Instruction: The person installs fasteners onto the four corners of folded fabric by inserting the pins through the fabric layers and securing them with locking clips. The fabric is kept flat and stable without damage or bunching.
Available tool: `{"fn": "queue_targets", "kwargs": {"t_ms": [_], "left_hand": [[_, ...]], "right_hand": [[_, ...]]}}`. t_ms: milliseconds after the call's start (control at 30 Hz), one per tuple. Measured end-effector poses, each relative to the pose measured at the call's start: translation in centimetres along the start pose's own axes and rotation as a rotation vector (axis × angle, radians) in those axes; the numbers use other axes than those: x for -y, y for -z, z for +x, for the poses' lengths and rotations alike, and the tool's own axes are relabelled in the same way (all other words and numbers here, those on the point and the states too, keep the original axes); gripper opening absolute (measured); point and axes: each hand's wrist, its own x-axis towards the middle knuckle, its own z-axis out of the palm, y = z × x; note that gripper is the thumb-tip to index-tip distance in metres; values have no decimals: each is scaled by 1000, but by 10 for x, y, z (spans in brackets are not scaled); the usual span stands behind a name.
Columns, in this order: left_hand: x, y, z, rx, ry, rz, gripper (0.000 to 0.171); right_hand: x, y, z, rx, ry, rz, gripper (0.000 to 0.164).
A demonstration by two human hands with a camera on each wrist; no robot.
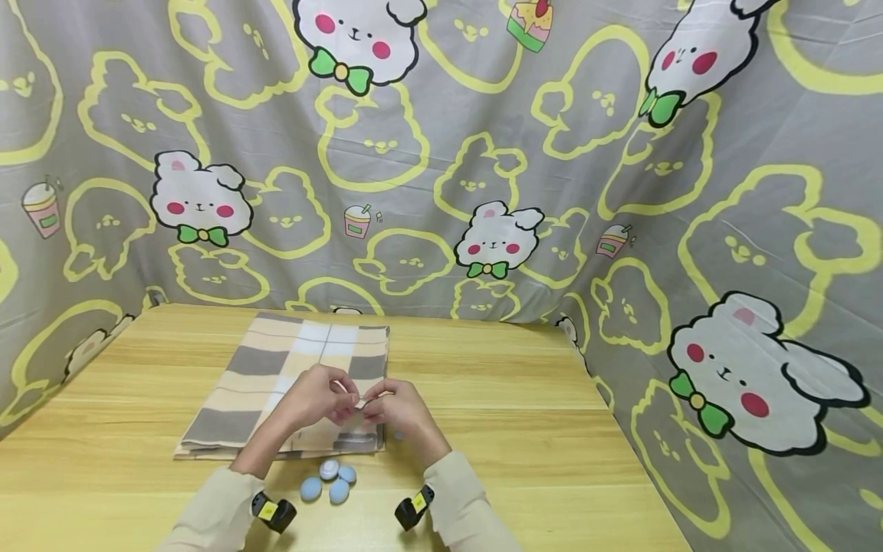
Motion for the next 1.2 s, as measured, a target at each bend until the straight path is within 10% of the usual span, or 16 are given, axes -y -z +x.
{"fn": "queue_targets", "kwargs": {"t_ms": [400,1200], "left_hand": [[1,-1,0,0,-23,-15,4],[-1,0,0,-17,-20,17,7]], "right_hand": [[-3,9,8,159,-67,174,28],[-6,3,5,97,-20,198,17]]}}
